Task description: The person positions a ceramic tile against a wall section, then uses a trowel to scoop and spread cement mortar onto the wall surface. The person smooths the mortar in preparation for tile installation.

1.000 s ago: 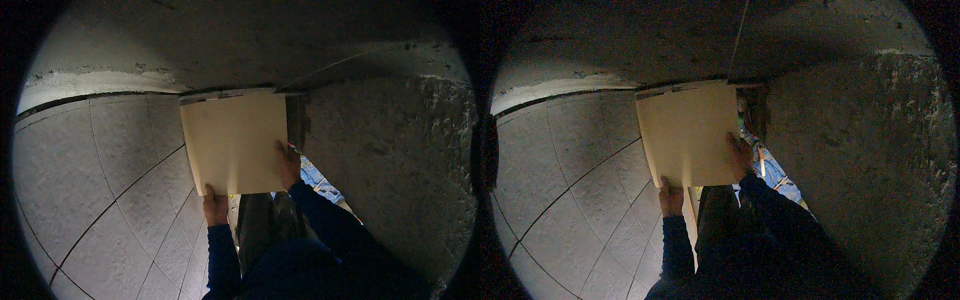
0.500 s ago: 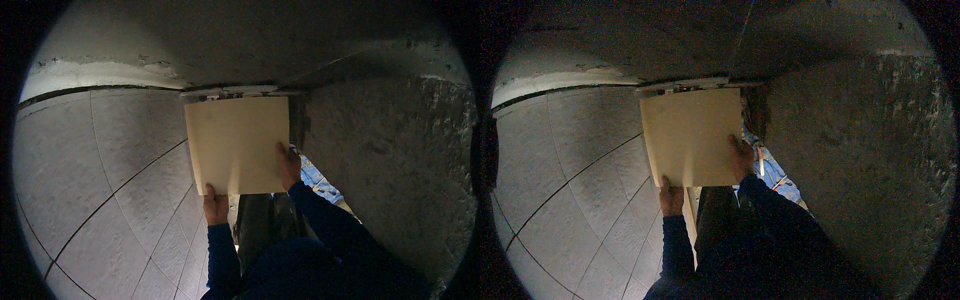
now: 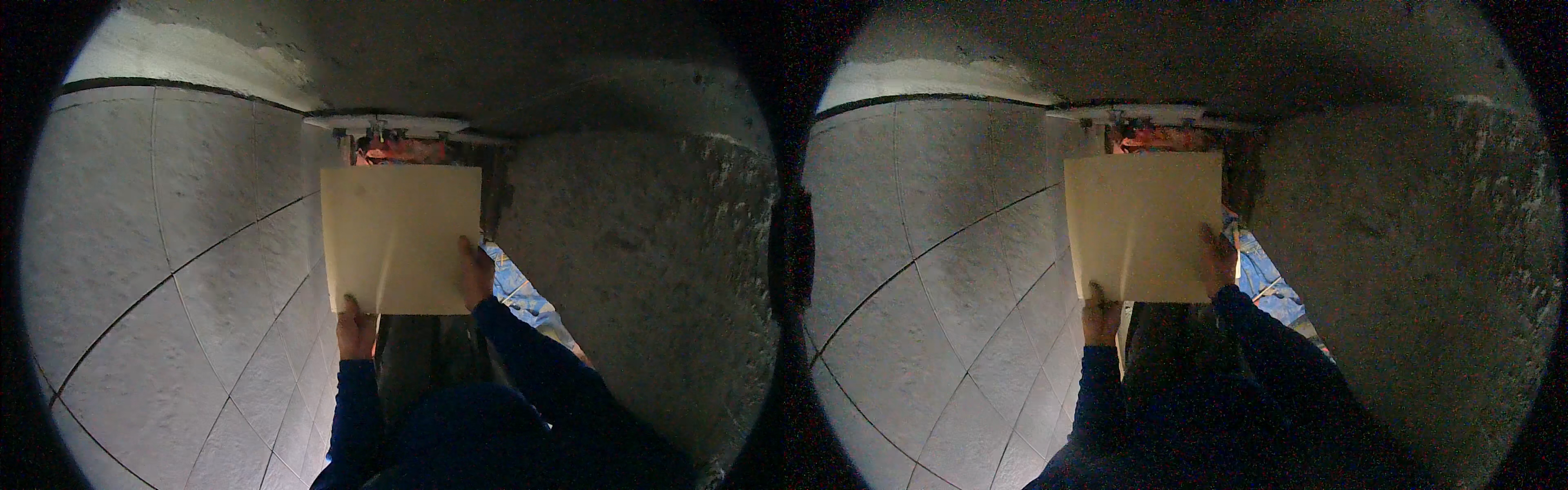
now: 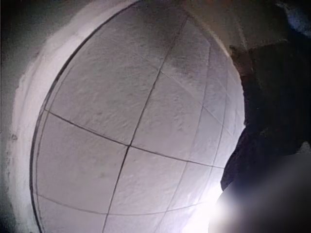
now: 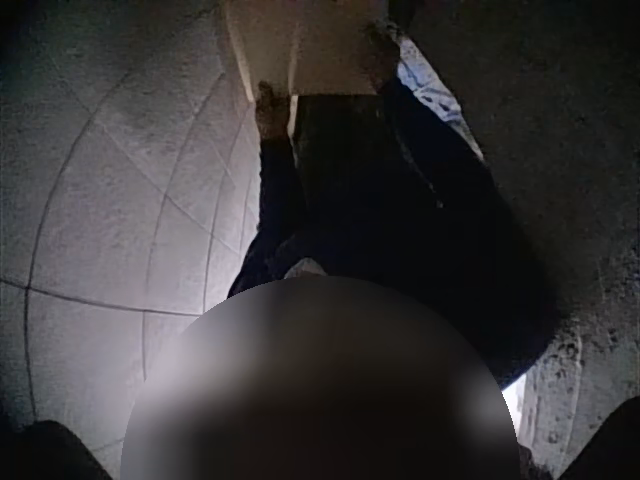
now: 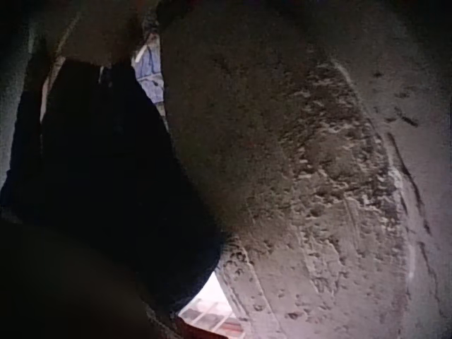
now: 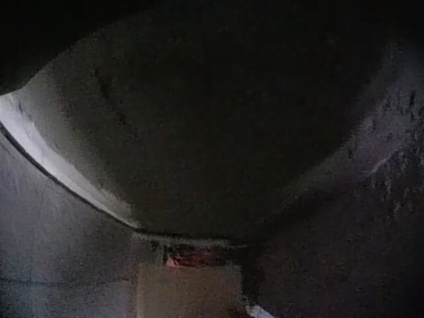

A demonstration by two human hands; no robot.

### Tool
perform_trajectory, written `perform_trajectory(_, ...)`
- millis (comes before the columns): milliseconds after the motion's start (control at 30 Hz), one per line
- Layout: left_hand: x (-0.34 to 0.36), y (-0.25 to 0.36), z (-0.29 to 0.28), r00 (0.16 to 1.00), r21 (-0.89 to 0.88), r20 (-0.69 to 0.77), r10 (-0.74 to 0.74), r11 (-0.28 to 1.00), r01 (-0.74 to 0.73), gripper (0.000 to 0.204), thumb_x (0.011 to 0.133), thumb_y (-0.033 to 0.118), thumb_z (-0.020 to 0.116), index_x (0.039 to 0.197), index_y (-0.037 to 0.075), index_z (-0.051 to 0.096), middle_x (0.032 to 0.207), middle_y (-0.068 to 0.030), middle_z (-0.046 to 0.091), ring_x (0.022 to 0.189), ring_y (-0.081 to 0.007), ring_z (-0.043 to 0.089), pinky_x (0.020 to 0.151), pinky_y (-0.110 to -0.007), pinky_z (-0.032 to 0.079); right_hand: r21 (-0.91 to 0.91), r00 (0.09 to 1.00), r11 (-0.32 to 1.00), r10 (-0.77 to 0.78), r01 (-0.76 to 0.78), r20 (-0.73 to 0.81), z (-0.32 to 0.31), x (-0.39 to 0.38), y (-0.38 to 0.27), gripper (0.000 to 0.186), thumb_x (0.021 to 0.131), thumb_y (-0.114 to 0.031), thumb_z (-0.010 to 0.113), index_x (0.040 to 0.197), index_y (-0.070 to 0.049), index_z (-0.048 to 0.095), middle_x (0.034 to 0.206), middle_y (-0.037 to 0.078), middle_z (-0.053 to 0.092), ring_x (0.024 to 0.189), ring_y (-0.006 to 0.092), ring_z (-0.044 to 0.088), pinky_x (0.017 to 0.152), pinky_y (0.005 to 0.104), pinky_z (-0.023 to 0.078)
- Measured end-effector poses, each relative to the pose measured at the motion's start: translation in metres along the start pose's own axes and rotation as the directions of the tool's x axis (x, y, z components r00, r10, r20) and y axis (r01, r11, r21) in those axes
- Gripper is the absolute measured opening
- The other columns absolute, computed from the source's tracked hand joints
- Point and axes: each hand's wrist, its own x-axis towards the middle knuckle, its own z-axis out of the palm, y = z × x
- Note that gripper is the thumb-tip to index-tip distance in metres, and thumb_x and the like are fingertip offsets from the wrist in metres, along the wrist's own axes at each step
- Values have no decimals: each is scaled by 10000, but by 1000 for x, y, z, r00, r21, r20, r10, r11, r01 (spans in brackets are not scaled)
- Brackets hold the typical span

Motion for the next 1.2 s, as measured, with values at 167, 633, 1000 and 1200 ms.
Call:
perform_trajectory(167,13,-1,3,999,-100,-28,22,995,-25,407,1081,215,557,1452,55,503,1434,-114,580,1350,-256,527,1140,-502,437,-307,994,952,43,-11,99,4,23,-10,664,996,-562,608,1244,53,654,1174,148,717,997,289,648,886,437,486)
perform_trajectory(633,58,11,40,988,-103,129,89,992,-76,443,1073,184,565,1481,46,461,1447,-112,561,1363,-283,517,1154,-491,428,118,983,976,-181,183,-28,36,50,-36,626,944,-409,770,1363,19,587,1326,121,640,1140,257,605,988,411,487)
perform_trajectory(1000,65,18,38,984,-87,125,127,989,-116,438,1049,173,608,1456,51,500,1439,-110,582,1346,-283,541,1148,-468,438,1,989,989,-146,146,0,33,60,-20,677,969,-542,687,1345,15,611,1297,145,665,1136,279,622,993,414,483)
perform_trajectory(1200,65,19,44,981,-121,129,147,984,-132,460,1039,180,623,1462,48,500,1447,-101,580,1350,-278,539,1152,-471,432,-92,999,996,-18,21,33,31,67,-12,630,992,-480,692,1361,20,591,1316,97,649,1161,196,597,996,364,483)
